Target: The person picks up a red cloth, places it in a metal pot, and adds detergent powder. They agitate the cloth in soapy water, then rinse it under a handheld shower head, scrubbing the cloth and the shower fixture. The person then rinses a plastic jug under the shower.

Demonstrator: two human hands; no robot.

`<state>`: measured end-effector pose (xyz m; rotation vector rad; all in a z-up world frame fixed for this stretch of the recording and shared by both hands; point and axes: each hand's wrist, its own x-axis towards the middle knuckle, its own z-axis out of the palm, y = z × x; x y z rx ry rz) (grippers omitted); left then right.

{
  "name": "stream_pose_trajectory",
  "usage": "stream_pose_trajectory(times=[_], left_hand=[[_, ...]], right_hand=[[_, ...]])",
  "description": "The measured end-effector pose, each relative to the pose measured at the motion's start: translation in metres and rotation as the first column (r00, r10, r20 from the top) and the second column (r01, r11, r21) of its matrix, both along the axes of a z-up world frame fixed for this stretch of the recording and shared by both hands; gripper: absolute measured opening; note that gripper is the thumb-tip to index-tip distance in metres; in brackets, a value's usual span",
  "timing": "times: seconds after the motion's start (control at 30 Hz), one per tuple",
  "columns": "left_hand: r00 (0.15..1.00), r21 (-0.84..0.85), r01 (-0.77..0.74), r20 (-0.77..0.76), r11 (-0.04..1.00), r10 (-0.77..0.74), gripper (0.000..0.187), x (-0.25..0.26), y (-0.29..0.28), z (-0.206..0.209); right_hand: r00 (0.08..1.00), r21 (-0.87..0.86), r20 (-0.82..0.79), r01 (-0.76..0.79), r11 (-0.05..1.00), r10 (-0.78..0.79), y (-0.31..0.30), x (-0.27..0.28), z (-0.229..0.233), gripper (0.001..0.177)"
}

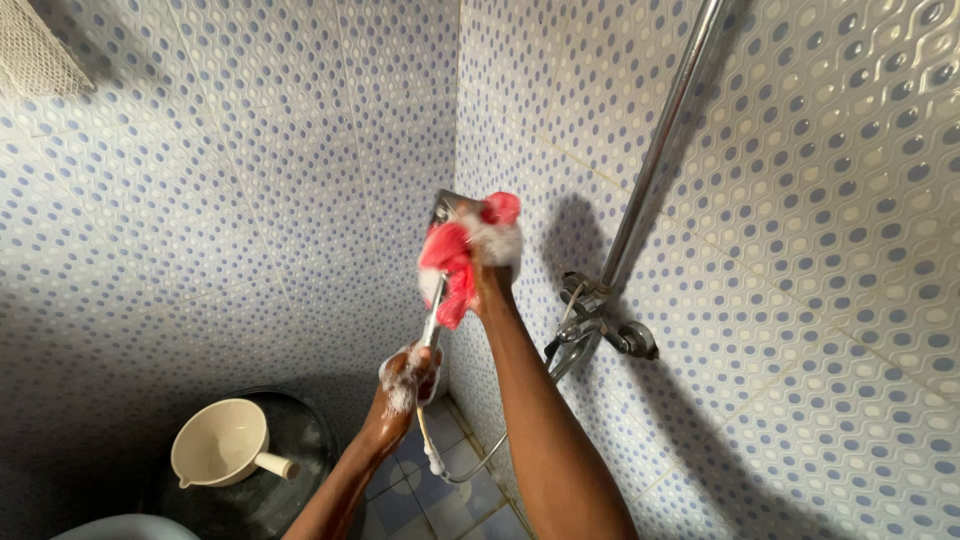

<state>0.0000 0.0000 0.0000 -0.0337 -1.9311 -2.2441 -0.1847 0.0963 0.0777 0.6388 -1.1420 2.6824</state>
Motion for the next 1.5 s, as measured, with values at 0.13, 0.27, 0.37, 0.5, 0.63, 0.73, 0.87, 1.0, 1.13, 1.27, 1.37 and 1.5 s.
stream_pose_trajectory(times=[0.13, 0.27, 0.37, 0.5, 0.63, 0.73, 0.87, 1.0, 1.13, 1.27, 1.37, 1.5], left_hand=[[0.998, 0.118, 0.06, 0.004, 0.991, -0.061, 0.039, -0.017, 0.004, 0.009], [0.997, 0.041, 0.075, -0.007, 0.996, -0.074, 0.041, -0.019, 0.015, 0.021], [0.998, 0.033, 0.06, -0.013, 0.998, -0.059, 0.047, -0.017, 0.02, 0.027], [0.998, 0.026, 0.052, -0.03, 0.998, -0.051, 0.048, -0.016, 0.026, 0.028], [0.997, 0.045, 0.062, -0.039, 0.997, -0.06, 0.045, -0.027, 0.026, 0.02], [0.995, 0.095, 0.078, -0.072, 0.992, -0.071, 0.045, -0.046, 0.024, 0.011], [0.994, 0.124, 0.094, -0.062, 0.988, -0.087, 0.04, -0.049, 0.02, 0.0], [0.984, 0.071, 0.081, -0.163, 0.994, -0.069, 0.031, -0.045, 0.018, -0.014], [0.991, 0.093, 0.118, -0.078, 0.989, -0.111, 0.033, -0.046, 0.011, -0.028], [0.97, 0.136, 0.197, -0.17, 0.971, -0.173, 0.019, -0.046, 0.012, -0.018], [0.903, -0.131, 0.157, -0.382, 0.979, -0.196, 0.023, -0.036, 0.008, 0.003], [0.9, -0.35, 0.036, -0.395, 0.936, -0.182, 0.021, -0.024, 0.003, 0.025]], right_hand=[[0.987, -0.121, 0.155, 0.051, 0.991, -0.032, -0.005, 0.001, 0.006, 0.025], [0.913, -0.074, 0.134, 0.396, 0.915, -0.384, -0.001, -0.032, 0.001, 0.039], [0.963, -0.049, -0.228, 0.136, 0.989, -0.144, 0.021, -0.054, -0.017, 0.026], [0.999, -0.163, 0.019, 0.037, 0.986, -0.034, 0.038, -0.062, -0.033, 0.031], [0.985, 0.019, -0.087, 0.153, 0.988, -0.151, 0.033, -0.043, -0.033, 0.033], [0.952, 0.176, -0.216, 0.258, 0.95, -0.218, 0.024, -0.019, -0.039, 0.035], [0.889, 0.281, -0.351, 0.4, 0.872, -0.295, 0.015, 0.001, -0.046, 0.038], [0.836, 0.372, -0.472, 0.476, 0.797, -0.279, 0.011, 0.007, -0.059, 0.042], [0.777, 0.372, -0.536, 0.568, 0.734, -0.33, 0.009, -0.006, -0.082, 0.045], [0.57, 0.32, -0.63, 0.809, 0.492, -0.528, 0.008, -0.037, -0.1, 0.045], [0.85, 0.152, -0.074, 0.526, 0.837, -0.521, 0.007, -0.057, -0.08, 0.039], [0.855, 0.009, 0.135, 0.505, 0.863, -0.501, 0.025, -0.063, -0.05, 0.039]])
